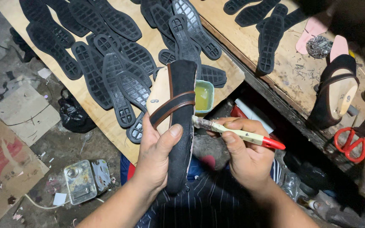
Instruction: The person picks up a shoe from the workbench, holds it in one hand, and uses a brush to apply glue from a small container onto the sole edge of the shoe. They rotate the shoe to coat different sections of the sole perimeter, dipping the brush back into the glue as needed.
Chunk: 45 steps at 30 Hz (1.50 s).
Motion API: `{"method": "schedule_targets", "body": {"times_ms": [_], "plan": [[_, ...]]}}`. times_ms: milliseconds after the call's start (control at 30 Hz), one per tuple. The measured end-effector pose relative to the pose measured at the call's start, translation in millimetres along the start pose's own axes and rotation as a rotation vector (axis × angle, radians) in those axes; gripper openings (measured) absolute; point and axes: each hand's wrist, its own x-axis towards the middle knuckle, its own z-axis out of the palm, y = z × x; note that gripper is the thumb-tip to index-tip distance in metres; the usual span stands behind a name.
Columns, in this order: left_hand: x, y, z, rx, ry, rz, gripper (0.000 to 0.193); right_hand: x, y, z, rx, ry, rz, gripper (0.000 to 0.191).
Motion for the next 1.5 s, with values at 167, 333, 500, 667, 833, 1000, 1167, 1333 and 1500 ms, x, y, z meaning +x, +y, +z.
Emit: {"method": "schedule_targets", "body": {"times_ms": [167,333,500,667,833,1000,1167,1333,1500], "plan": [[2,-1,-2,0.012,0.04,-0.011,0.07,-3,0,2,0.048,-0.015,0.008,0.017],[3,0,-3,0.032,0.043,0.009,0.069,-7,0,3,0.044,-0.025,-0.013,0.017],[1,1,-3,0.015,0.046,0.002,0.067,-10,-1,3,0.015,-0.022,-0.017,0.017],[4,0,-3,0.043,0.083,0.014,0.066,-15,-4,3,0.038,-0.043,0.01,0.019],[5,-1,-4,0.05,0.106,0.008,0.064,-21,-9,-1,-0.116,-0.11,-0.046,0.02],[4,1,-7,-0.041,0.104,-0.096,0.066,-28,-15,-8,-0.131,-0.216,-0.067,0.019],[3,1,-3,0.011,0.049,-0.024,0.067,-17,-5,-8,-0.108,-0.019,-0.076,0.018],[2,0,1,0.02,0.045,-0.011,0.067,-7,-1,-2,-0.072,-0.023,-0.064,0.018],[3,2,1,0.041,0.051,0.01,0.066,-6,-3,0,-0.073,-0.044,-0.034,0.017]]}}
